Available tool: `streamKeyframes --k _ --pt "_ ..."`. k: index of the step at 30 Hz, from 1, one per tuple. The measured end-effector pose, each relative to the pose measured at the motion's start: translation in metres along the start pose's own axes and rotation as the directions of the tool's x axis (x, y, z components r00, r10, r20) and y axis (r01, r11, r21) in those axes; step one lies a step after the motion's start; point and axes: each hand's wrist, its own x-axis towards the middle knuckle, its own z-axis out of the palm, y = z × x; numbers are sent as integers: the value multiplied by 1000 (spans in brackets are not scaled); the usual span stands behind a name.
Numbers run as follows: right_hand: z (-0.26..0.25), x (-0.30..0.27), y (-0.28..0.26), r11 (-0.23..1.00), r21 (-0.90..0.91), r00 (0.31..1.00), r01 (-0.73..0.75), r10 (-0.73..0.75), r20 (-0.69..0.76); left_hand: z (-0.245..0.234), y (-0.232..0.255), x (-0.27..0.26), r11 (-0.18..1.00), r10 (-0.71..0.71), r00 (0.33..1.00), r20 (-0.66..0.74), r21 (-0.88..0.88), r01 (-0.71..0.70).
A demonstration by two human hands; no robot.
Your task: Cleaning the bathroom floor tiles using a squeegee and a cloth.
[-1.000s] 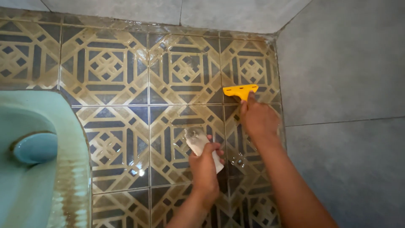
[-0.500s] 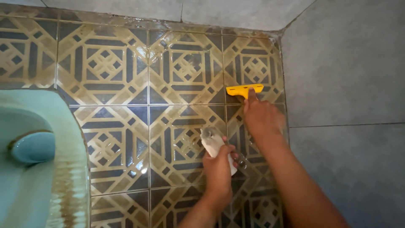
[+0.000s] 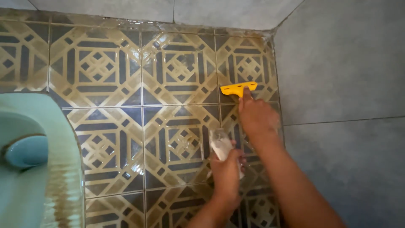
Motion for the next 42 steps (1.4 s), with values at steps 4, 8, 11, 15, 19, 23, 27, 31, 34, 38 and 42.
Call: streamKeyframes --k 4,8,11,15,19,23,27,31,34,38,42 --pt "47 35 1 997 75 997 -8 13 -70 -3 -25 -1 997 6 1000 31 73 -8" --pt "34 19 16 995 92 994 34 -24 -103 -4 1 -15 990 12 1000 19 137 -15" --pt "37 14 24 996 19 991 87 -84 -102 -6 -3 -11 994 11 1000 -4 110 -10" --pt "20 15 5 995 3 992 103 -102 -69 -11 1 -2 995 -10 999 -44 101 14" --pt "17 18 12 996 -45 997 81 -81 -16 -6 2 1 996 4 1000 -27 89 -1" --pt "23 19 18 990 -102 995 96 -96 5 -2 -6 -2 993 -15 1000 -17 114 17" --pt "15 9 11 995 -70 997 77 -76 17 6 3 -11 996 -40 999 -27 74 42" --pt "16 9 13 997 -51 998 56 -57 -18 15 0 -17 993 -53 998 -19 108 55" --pt "17 12 14 993 -72 996 90 -91 -13 23 4 -22 987 -44 999 -6 157 45" --pt "10 11 3 996 -41 997 74 -74 11 21 1 -22 986 -48 999 27 162 43" --pt "1 9 1 996 -38 996 82 -81 36 17 -1 -17 986 -7 999 38 165 0"
